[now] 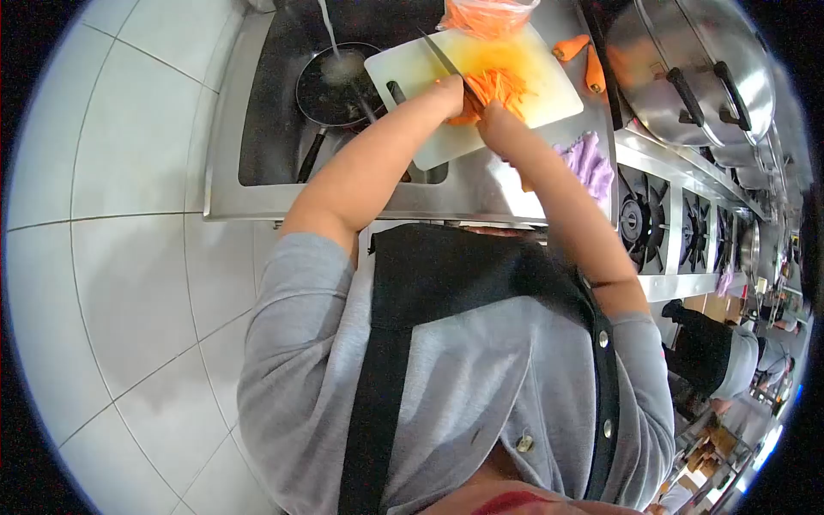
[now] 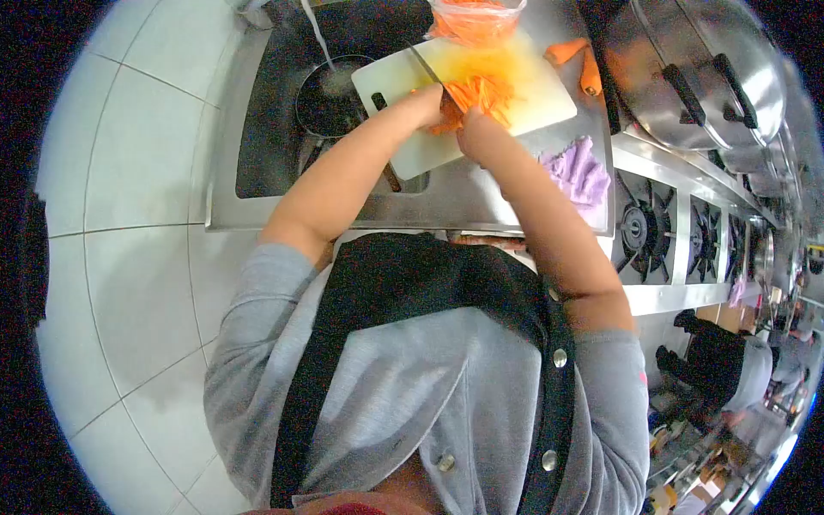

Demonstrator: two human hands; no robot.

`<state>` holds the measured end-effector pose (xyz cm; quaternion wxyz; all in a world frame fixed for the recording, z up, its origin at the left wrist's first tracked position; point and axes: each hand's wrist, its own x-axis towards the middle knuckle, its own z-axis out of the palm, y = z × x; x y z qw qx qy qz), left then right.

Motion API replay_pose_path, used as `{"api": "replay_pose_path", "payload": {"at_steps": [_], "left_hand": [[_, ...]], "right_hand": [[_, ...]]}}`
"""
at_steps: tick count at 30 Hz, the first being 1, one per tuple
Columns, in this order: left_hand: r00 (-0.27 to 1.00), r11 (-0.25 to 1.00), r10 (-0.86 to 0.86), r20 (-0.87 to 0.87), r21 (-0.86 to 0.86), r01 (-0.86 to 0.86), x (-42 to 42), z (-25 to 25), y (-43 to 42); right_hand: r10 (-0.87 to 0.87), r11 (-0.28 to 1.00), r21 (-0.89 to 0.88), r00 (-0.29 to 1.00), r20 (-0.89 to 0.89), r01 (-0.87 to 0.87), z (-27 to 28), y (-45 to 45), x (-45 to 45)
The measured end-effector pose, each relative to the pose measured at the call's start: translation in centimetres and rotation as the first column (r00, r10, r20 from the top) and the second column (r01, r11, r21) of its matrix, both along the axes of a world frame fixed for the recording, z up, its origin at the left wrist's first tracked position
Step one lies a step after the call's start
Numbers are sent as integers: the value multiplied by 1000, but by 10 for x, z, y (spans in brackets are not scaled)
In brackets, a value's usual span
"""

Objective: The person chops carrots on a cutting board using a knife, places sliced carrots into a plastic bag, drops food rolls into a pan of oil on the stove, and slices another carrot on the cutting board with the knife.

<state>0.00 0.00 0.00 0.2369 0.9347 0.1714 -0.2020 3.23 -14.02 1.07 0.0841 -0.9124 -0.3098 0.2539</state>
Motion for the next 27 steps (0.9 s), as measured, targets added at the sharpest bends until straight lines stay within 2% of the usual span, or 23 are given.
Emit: {"api": "replay_pose_path", "payload": {"at_steps": [1,2,3,5,6,7,8,9,10,11,13,14,15,17,18,19,20,21,23,24,25,26,27], "left_hand": [[985,995,81,154,-66,-72,-1,-5,-5],[936,980,178,304,-140,-141,3,-8,-5],[928,988,157,339,-67,-142,13,10,19],[985,999,53,165,-6,-52,-2,13,6],[992,1000,-19,127,25,16,11,-18,14],[990,999,-21,137,29,17,10,-3,14],[988,973,112,103,-213,-88,-3,22,7],[973,880,230,36,-434,-192,-10,36,4],[979,996,-22,204,-85,40,-5,24,8],[976,996,-17,218,-81,35,2,26,11],[983,966,83,166,-254,-39,-2,15,8],[983,984,98,157,-163,-72,5,-7,11],[982,985,98,164,-159,-72,9,-1,14],[994,982,103,27,-164,-98,8,3,12],[995,981,100,26,-167,-95,5,-1,9],[982,988,112,154,-125,-93,3,-7,8],[950,991,123,287,-82,-104,5,-9,10],[951,991,125,284,-80,-107,6,-7,12],[996,999,-19,91,-29,22,6,-2,12],[997,994,53,57,-99,-47,3,3,12],[997,994,54,56,-103,-48,9,-11,15],[986,937,140,85,-333,-104,14,-29,18],[969,828,227,97,-543,-139,20,-40,19]], "right_hand": [[-16,998,59,990,141,8,-1,-5,-9],[13,993,112,991,130,-28,2,-7,-9],[6,982,188,988,155,-36,29,18,-1],[-106,993,29,982,-155,112,82,14,-17],[-89,996,-41,980,-177,83,80,14,-10],[-89,996,-35,982,-167,85,62,13,-3],[-22,999,48,999,-30,24,28,9,-1],[33,991,124,993,112,-47,-8,3,0],[13,928,346,941,338,-137,-43,-2,3],[17,926,347,936,352,-147,-27,3,10],[-79,992,95,995,-56,84,32,13,-2],[-107,993,40,981,-160,114,64,15,-12],[-105,993,45,983,-153,113,66,15,-13],[-138,990,13,970,-202,143,64,12,-18],[-17,988,153,999,49,10,-7,2,-3],[-12,949,306,958,286,-79,-41,-2,0],[-49,976,214,993,110,24,-18,5,-1],[-107,988,100,991,-77,114,16,13,-7],[-126,991,15,974,-188,132,63,15,-12],[-103,995,-12,979,-176,102,77,14,-16],[-103,995,-15,979,-177,101,66,14,-16],[-98,993,62,992,-86,103,39,10,-17],[-102,985,141,995,10,100,6,5,-16]]}}
